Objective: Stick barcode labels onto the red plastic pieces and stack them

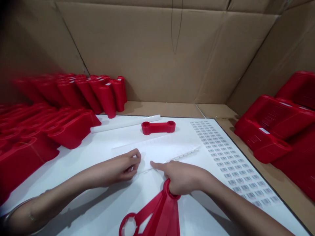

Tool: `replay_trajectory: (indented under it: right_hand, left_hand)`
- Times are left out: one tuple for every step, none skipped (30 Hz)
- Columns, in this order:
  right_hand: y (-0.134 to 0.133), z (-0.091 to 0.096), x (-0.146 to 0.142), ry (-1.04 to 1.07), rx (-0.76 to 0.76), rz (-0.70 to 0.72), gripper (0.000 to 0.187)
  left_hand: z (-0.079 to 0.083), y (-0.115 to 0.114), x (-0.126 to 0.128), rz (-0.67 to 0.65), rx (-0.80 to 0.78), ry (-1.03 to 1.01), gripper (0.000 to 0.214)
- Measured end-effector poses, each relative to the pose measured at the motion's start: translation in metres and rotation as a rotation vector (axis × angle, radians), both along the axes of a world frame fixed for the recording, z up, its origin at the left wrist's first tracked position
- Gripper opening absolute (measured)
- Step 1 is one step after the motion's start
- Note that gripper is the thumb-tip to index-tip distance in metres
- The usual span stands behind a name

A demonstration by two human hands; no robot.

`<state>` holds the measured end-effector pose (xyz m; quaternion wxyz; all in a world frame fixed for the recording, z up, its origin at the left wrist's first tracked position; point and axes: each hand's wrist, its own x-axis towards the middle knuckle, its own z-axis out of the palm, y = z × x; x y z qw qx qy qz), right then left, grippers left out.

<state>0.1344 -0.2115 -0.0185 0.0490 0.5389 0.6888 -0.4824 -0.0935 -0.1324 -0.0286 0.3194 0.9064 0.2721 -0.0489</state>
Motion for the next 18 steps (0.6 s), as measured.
replay_trajectory:
  right_hand:
    - [0.001, 0.0, 0.0, 0.006, 0.01, 0.006, 0.096]
    - [0.001, -0.001, 0.001, 0.018, 0.02, 0.003, 0.096]
    - [0.0, -0.001, 0.001, 0.032, 0.027, -0.008, 0.096]
    - [-0.002, -0.002, 0.002, 0.043, 0.038, -0.025, 0.097]
    - [-0.004, -0.002, 0.003, 0.047, 0.051, -0.046, 0.098]
    - [-0.008, -0.002, 0.004, 0.041, 0.068, -0.07, 0.098]
    - [-0.011, -0.002, 0.005, 0.025, 0.088, -0.09, 0.097]
    - [-0.014, -0.002, 0.006, 0.003, 0.112, -0.106, 0.095]
    - [-0.018, -0.002, 0.007, -0.016, 0.136, -0.116, 0.093]
    - [-0.02, -0.001, 0.007, -0.032, 0.15, -0.12, 0.09]
    - [-0.023, -0.001, 0.008, -0.042, 0.155, -0.118, 0.087]
    - [-0.024, -0.001, 0.008, -0.045, 0.155, -0.115, 0.085]
    - [-0.026, -0.001, 0.008, -0.042, 0.151, -0.112, 0.084]
    - [-0.027, -0.001, 0.008, -0.039, 0.149, -0.109, 0.082]
    - [-0.028, -0.001, 0.008, -0.037, 0.155, -0.109, 0.082]
    - [-0.029, -0.001, 0.008, -0.034, 0.163, -0.11, 0.081]
    - [-0.03, -0.001, 0.008, -0.03, 0.175, -0.111, 0.081]
    - [-0.031, -0.001, 0.007, -0.026, 0.19, -0.113, 0.082]
  left_hand:
    - [0.001, 0.0, 0.0, 0.012, -0.001, 0.003, 0.01]
    - [0.001, -0.001, 0.0, 0.025, -0.001, 0.006, 0.009]
    - [0.002, -0.001, 0.0, 0.035, -0.003, 0.008, 0.009]
    - [0.002, -0.002, 0.0, 0.043, -0.004, 0.01, 0.009]
    - [0.002, -0.002, 0.0, 0.051, -0.005, 0.011, 0.008]
    - [0.002, -0.003, 0.0, 0.057, -0.007, 0.017, 0.006]
    - [0.002, -0.003, 0.0, 0.059, -0.006, 0.024, 0.005]
    - [0.002, -0.004, 0.0, 0.059, -0.004, 0.03, 0.004]
    - [0.002, -0.005, 0.0, 0.056, -0.002, 0.036, 0.004]
    - [0.002, -0.006, 0.001, 0.053, 0.002, 0.041, 0.004]
    - [0.003, -0.007, 0.001, 0.051, 0.005, 0.043, 0.006]
    - [0.002, -0.008, 0.002, 0.052, 0.011, 0.041, 0.008]
    - [0.002, -0.009, 0.003, 0.059, 0.023, 0.035, 0.011]
    - [0.001, -0.01, 0.005, 0.067, 0.039, 0.028, 0.013]
    - [-0.001, -0.011, 0.006, 0.072, 0.059, 0.02, 0.016]
    - [-0.003, -0.013, 0.008, 0.077, 0.083, 0.011, 0.018]
    - [-0.006, -0.014, 0.01, 0.083, 0.111, -0.001, 0.02]
    - [-0.009, -0.015, 0.012, 0.088, 0.142, -0.014, 0.022]
